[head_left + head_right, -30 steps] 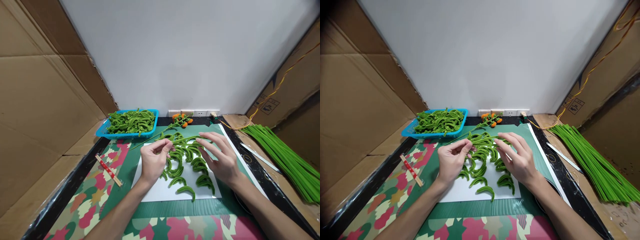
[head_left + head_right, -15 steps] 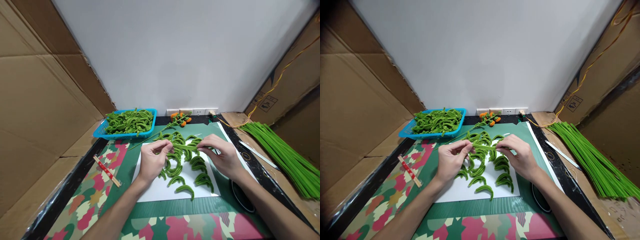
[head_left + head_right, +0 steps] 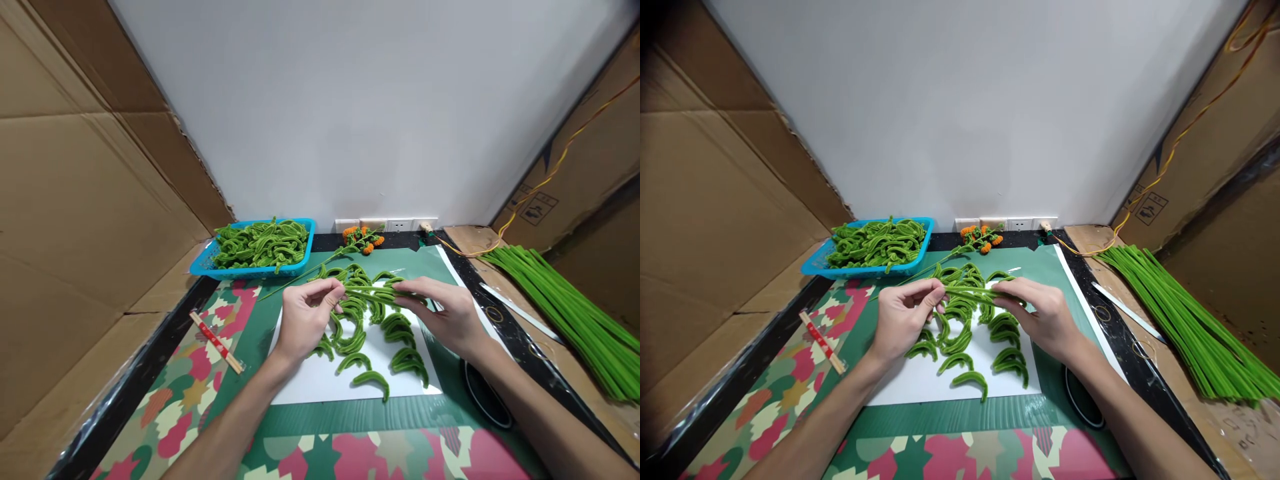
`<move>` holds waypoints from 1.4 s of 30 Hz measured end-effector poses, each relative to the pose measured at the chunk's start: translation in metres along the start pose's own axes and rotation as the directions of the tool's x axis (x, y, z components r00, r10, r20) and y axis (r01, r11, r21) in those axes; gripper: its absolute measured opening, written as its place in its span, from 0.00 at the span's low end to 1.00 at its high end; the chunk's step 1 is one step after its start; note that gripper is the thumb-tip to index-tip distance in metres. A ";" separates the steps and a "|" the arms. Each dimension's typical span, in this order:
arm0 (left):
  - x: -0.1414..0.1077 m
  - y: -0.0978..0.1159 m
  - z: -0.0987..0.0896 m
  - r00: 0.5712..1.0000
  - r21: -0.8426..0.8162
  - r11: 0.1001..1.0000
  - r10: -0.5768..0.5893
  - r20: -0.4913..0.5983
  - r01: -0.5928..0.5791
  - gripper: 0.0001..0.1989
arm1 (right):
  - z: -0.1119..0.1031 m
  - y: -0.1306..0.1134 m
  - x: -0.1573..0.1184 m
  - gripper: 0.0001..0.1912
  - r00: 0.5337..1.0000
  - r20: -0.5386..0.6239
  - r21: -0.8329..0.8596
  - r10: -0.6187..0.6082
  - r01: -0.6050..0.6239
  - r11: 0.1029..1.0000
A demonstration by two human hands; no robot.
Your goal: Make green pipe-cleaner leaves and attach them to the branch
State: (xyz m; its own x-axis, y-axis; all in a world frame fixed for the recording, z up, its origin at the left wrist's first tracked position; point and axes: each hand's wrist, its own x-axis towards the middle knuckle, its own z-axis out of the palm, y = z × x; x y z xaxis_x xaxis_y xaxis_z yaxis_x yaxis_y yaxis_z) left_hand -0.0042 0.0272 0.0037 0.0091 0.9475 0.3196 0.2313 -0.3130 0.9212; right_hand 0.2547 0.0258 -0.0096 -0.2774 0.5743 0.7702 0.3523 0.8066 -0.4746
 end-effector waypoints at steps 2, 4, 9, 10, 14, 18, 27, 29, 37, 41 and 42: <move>0.000 -0.001 -0.001 1.000 0.001 1.000 0.007 -0.002 -0.007 0.09 | 0.000 0.000 0.000 0.14 0.999 -0.014 0.011 0.032 -0.032 0.999; 0.000 -0.002 -0.001 1.000 0.001 1.000 0.010 0.000 -0.010 0.09 | -0.002 0.001 0.001 0.12 0.999 -0.010 0.016 0.052 -0.051 0.999; 0.001 0.000 -0.001 1.000 0.013 1.000 0.008 0.006 -0.008 0.10 | -0.007 0.001 0.001 0.13 0.999 0.049 0.019 0.004 -0.005 1.000; 0.001 0.000 -0.001 1.000 0.015 1.000 0.008 0.001 -0.008 0.09 | -0.008 0.001 0.001 0.13 0.999 0.051 0.015 -0.010 0.009 1.000; 0.002 -0.001 -0.001 1.000 -0.018 1.000 -0.001 -0.008 0.001 0.08 | -0.005 0.002 -0.002 0.12 0.999 0.012 0.005 0.038 -0.038 0.999; 0.002 -0.007 -0.001 0.997 -0.136 0.988 -0.078 0.019 0.079 0.10 | -0.003 0.003 -0.005 0.13 0.951 0.003 0.055 0.309 -0.309 0.950; 0.009 -0.014 -0.004 0.980 -0.326 0.925 -0.191 0.051 0.197 0.14 | -0.004 0.011 -0.003 0.19 0.808 0.143 0.356 0.572 -0.581 0.732; 0.009 -0.013 -0.006 0.976 -0.346 0.912 -0.212 0.059 0.219 0.15 | -0.004 0.012 -0.003 0.20 0.808 0.142 0.383 0.572 -0.578 0.721; 0.008 -0.013 -0.007 0.950 -0.423 0.850 -0.288 0.122 0.313 0.16 | -0.010 0.010 0.003 0.17 0.782 0.124 0.467 0.611 -0.590 0.659; 0.009 -0.015 -0.004 0.942 -0.443 0.832 -0.302 0.142 0.334 0.17 | -0.013 0.010 0.006 0.16 0.762 0.115 0.569 0.637 -0.576 0.587; 0.009 -0.015 -0.004 0.940 -0.449 0.826 -0.308 0.147 0.341 0.18 | -0.013 0.010 0.006 0.16 0.761 0.122 0.584 0.637 -0.574 0.574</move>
State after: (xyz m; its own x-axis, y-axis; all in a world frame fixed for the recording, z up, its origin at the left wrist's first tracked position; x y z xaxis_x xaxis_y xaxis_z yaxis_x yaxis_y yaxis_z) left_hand -0.0115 0.0399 -0.0066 0.0805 0.9966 -0.0161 -0.2431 0.0353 0.9694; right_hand 0.2686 0.0354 -0.0042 -0.0955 0.9680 0.2320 -0.1600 0.2151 -0.9634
